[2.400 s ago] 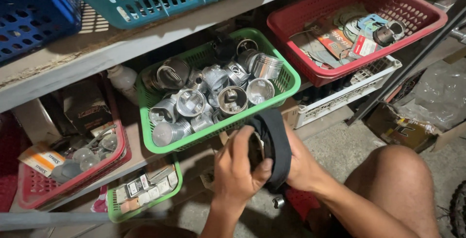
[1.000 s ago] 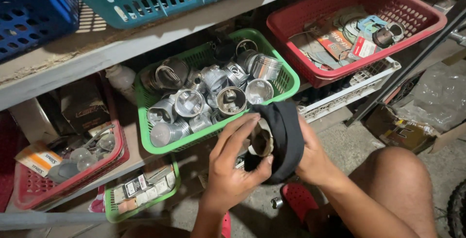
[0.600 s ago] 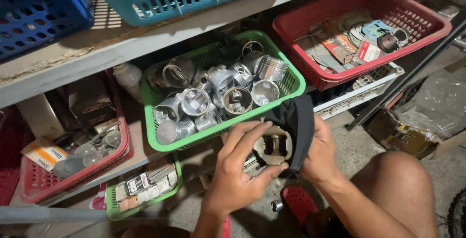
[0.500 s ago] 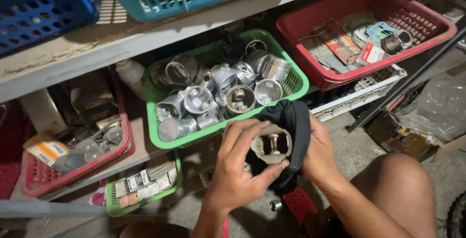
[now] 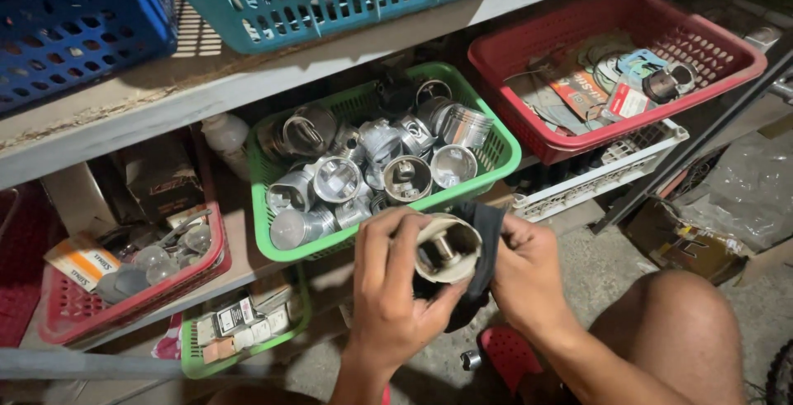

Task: Cleaning a motorcycle engine piston using a cloth

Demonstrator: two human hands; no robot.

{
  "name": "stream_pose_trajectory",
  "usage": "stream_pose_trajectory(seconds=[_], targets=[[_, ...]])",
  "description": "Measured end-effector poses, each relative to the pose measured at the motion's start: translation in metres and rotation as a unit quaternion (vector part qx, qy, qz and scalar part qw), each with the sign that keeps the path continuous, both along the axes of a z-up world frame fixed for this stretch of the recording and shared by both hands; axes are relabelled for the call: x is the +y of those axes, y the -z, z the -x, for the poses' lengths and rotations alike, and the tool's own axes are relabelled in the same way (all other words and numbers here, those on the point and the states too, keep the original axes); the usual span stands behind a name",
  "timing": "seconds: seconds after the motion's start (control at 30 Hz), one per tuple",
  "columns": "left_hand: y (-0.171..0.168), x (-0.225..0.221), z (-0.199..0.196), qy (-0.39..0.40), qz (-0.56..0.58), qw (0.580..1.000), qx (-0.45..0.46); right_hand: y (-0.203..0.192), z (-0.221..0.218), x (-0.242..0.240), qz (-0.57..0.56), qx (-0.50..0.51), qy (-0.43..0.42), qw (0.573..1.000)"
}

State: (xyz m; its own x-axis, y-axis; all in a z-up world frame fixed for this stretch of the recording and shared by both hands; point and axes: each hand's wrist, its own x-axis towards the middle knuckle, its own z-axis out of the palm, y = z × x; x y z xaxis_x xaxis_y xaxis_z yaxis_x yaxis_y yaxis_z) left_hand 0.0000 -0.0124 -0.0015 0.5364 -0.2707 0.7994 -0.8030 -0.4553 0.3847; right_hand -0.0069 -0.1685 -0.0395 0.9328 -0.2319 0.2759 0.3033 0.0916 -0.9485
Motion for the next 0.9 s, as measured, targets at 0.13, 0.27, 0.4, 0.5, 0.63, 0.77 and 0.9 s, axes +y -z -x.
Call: stream_pose_trajectory(seconds=[0.13, 0.27, 0.4, 0.5, 0.63, 0.77, 0.9], targets=[[0.012, 0.005, -0.016, 0.031, 0.097, 0.994, 0.038, 0.001, 0.009, -0.009, 0.105, -0.037, 0.04, 0.993], [0.003, 0.016, -0.019, 0.023, 0.144, 0.988, 0.057, -0.016, 0.024, -0.015, 0.195, -0.231, 0.106, 0.947], [0.013, 0.007, -0.021, -0.075, 0.086, 0.993, -0.037, -0.037, 0.031, 0.0, 0.317, -0.261, -0.011, 0.912], [0.055, 0.004, -0.028, 0.023, 0.085, 0.994, -0.065, -0.038, 0.023, 0.013, 0.401, -0.246, 0.026, 0.882], [0.03, 0.002, -0.014, 0.04, 0.057, 0.994, -0.08, -0.029, 0.023, 0.008, 0.404, -0.202, 0.021, 0.892], [0.024, 0.003, -0.012, 0.073, 0.065, 0.993, -0.059, -0.009, 0.017, -0.003, 0.452, -0.126, 0.0, 0.883], [0.036, 0.0, -0.018, 0.06, 0.115, 0.991, 0.021, -0.009, 0.006, -0.003, 0.42, -0.188, 0.046, 0.887]])
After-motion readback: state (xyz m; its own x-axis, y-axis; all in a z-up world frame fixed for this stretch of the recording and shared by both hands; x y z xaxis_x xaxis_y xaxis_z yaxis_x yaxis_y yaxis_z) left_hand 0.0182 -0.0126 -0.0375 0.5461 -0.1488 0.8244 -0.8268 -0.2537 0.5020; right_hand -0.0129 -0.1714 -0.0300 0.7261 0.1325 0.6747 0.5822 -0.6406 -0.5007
